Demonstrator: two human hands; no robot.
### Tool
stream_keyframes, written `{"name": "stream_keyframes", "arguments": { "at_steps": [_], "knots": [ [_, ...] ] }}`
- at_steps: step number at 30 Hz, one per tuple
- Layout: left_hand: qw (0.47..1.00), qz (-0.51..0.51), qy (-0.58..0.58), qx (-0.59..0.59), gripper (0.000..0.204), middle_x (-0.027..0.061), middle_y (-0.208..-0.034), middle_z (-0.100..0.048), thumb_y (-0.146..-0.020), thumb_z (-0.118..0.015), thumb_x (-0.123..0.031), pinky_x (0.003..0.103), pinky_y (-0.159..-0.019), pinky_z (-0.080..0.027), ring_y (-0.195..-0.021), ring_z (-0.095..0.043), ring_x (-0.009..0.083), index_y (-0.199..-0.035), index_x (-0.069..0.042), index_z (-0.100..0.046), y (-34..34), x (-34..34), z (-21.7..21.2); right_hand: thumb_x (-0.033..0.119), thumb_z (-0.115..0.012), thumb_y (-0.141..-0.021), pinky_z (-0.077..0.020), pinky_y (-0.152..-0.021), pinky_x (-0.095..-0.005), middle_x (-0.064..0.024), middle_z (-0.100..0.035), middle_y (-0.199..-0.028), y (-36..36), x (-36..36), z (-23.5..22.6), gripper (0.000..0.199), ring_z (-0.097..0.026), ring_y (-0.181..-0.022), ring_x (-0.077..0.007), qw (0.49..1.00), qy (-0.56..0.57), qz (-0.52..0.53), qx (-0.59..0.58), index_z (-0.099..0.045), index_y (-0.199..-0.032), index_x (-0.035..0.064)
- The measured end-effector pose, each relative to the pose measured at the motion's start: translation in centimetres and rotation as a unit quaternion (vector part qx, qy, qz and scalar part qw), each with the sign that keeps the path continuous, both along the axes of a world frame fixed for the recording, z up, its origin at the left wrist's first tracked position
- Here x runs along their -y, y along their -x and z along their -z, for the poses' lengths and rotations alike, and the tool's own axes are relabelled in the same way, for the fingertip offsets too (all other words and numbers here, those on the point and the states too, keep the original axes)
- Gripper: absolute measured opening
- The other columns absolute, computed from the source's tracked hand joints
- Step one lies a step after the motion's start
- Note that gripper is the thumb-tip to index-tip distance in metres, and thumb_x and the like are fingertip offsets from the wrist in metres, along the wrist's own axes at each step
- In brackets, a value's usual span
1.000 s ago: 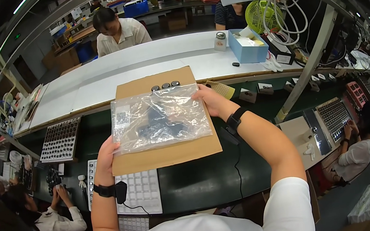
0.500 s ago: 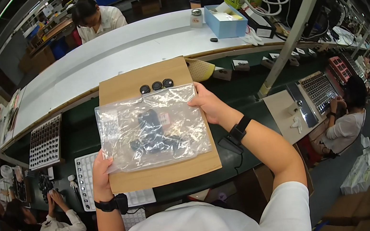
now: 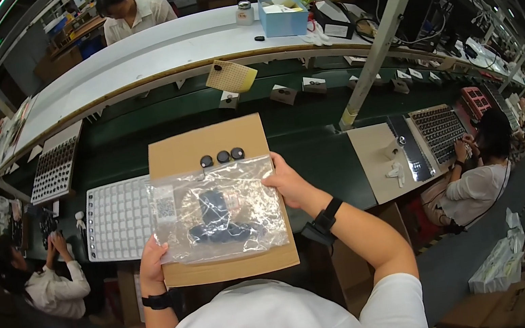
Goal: The person picks up a cardboard sheet holding a plastic bag and small black components, carries it across the room, and places it on a red stool. They then pick up a pink tray of black components, carry it back to the workstation, and use a pen to mark the cardboard sheet.
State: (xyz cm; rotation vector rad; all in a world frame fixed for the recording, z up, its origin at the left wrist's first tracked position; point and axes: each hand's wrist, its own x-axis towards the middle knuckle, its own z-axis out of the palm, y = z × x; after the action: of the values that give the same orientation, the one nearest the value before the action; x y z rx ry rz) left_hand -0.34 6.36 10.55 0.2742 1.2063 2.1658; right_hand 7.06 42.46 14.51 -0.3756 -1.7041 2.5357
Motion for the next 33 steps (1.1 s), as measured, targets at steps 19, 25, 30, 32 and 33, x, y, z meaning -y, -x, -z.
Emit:
{"name": "stream_keyframes", "arguments": {
  "at_steps": [19, 25, 30, 32, 33],
  "knots": [
    [0.986, 0.107, 0.128, 0.013, 0.044, 0.0105, -0.118, -0.052, -0.087, -0.048, 0.000, 0.031, -0.092, -0.042, -0.107, -0.052, 0.0169, -0.129, 0.000, -0.037, -13.2, -8.9, 12.7, -0.010, -0.045, -0.077, -0.0395, -0.097, -0.0367, -0.0141, -0.041, -0.126, -18.0, -6.7, 9.6, 0.066, -0.046, -0.115, -0.0242, 0.995, -0.026, 0.065, 0.074, -0.020, -0.135, 0.0072],
    [0.980, 0.053, 0.191, 0.024, 0.042, 0.0111, -0.110, -0.055, -0.085, -0.052, 0.000, 0.030, -0.082, -0.045, -0.098, -0.054, 0.0164, -0.124, -0.001, -0.038, -15.5, -9.9, 17.3, -0.008, -0.048, -0.077, -0.0326, -0.101, -0.0367, -0.0142, -0.039, -0.130, -20.7, -7.1, 13.8, 0.068, -0.042, -0.118, -0.0248, 0.991, -0.028, 0.093, 0.089, -0.018, -0.136, 0.0065],
    [0.955, 0.062, 0.289, 0.027, 0.045, 0.0111, -0.097, -0.056, -0.084, -0.055, -0.003, 0.028, -0.068, -0.044, -0.083, -0.054, 0.0142, -0.124, -0.007, -0.036, -16.8, -9.2, 19.7, -0.007, -0.049, -0.078, -0.0281, -0.104, -0.0371, -0.0140, -0.035, -0.134, -21.8, -5.8, 15.1, 0.069, -0.038, -0.121, -0.0249, 0.981, -0.043, 0.095, 0.161, -0.017, -0.137, 0.0068],
    [0.951, 0.065, 0.301, 0.032, 0.045, 0.0109, -0.095, -0.056, -0.084, -0.056, -0.003, 0.028, -0.065, -0.043, -0.081, -0.053, 0.0137, -0.125, -0.007, -0.035, -18.3, -8.6, 20.7, -0.007, -0.050, -0.078, -0.0275, -0.104, -0.0371, -0.0136, -0.034, -0.134, -22.2, -5.5, 16.1, 0.069, -0.037, -0.122, -0.0247, 0.982, -0.034, 0.084, 0.164, -0.016, -0.138, 0.0069],
    [0.950, 0.052, 0.308, 0.026, 0.045, 0.0104, -0.092, -0.056, -0.085, -0.056, -0.004, 0.028, -0.065, -0.043, -0.079, -0.053, 0.0135, -0.124, -0.007, -0.035, -18.7, -8.4, 21.3, -0.007, -0.050, -0.079, -0.0271, -0.104, -0.0371, -0.0135, -0.034, -0.135, -22.3, -5.5, 16.8, 0.069, -0.037, -0.123, -0.0247, 0.983, -0.030, 0.082, 0.163, -0.016, -0.138, 0.0069]
  ]
}}
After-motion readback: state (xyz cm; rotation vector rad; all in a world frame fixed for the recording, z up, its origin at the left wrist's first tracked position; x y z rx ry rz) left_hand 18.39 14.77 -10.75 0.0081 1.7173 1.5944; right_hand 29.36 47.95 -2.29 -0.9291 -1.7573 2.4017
